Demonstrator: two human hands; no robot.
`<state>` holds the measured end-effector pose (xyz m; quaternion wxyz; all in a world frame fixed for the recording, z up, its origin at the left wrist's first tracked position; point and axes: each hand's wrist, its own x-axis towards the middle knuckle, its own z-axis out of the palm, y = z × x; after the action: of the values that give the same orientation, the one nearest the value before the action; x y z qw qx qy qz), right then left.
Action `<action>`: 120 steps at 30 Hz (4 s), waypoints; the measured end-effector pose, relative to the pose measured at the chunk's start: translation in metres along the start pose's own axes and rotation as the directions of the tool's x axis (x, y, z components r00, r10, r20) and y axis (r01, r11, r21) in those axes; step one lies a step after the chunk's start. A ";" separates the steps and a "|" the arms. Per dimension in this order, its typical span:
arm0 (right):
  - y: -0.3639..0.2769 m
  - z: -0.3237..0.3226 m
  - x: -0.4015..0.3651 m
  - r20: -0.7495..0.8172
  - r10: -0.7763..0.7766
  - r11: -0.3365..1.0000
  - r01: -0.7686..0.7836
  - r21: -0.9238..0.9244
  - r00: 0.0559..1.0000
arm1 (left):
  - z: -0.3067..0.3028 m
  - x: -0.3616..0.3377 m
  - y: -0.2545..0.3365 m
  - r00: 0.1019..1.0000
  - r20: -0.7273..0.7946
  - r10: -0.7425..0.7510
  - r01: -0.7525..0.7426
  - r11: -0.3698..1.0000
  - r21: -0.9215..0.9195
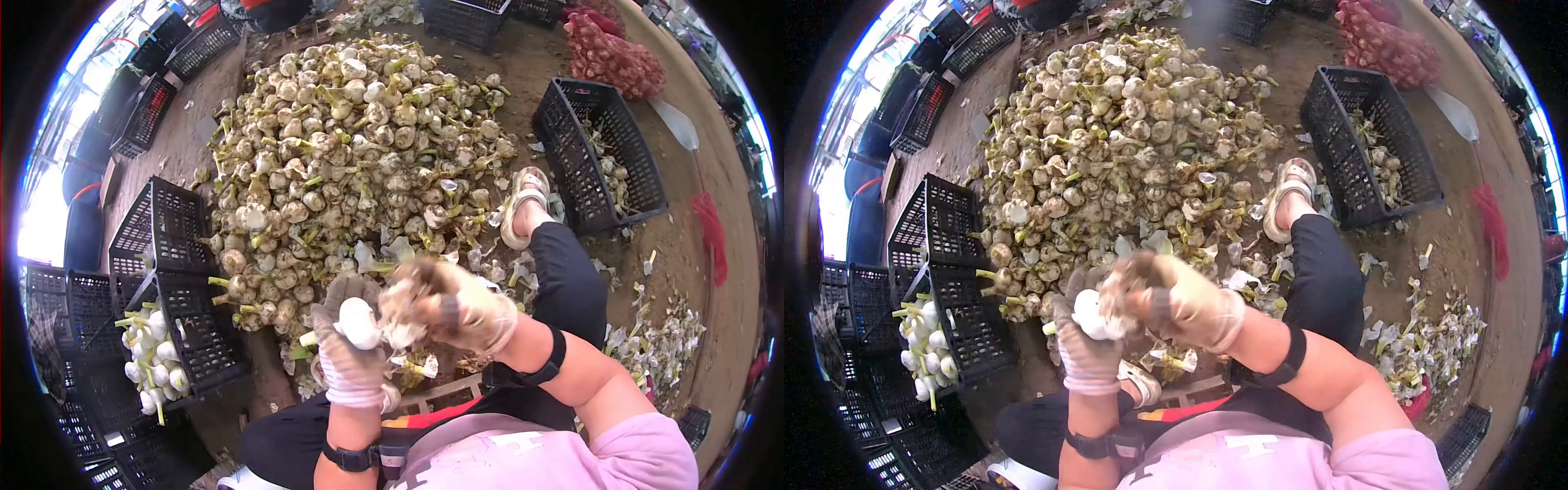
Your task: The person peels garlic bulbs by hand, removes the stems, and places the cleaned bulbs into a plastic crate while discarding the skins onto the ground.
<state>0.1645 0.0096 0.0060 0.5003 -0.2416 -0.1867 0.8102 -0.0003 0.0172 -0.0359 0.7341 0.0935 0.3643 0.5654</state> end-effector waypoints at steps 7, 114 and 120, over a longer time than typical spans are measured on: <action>0.022 -0.011 0.023 0.490 -0.319 0.092 0.542 -0.835 0.811 | -0.014 -0.004 0.007 0.953 -0.113 -0.282 0.263 0.952 -0.154; -0.005 -0.009 -0.009 0.071 0.043 0.949 -0.019 -0.314 0.997 | 0.042 -0.026 0.026 0.514 0.826 0.231 -0.737 -0.373 0.563; 0.019 -0.035 -0.001 -0.075 0.003 0.921 -0.032 -0.389 0.997 | 0.019 -0.019 0.008 0.539 0.820 0.193 -0.686 -0.465 0.560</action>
<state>0.1718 0.0022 -0.0329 0.4414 -0.3674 -0.3237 0.7519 0.0042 0.0086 -0.0096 0.0982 0.8398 0.4237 0.3250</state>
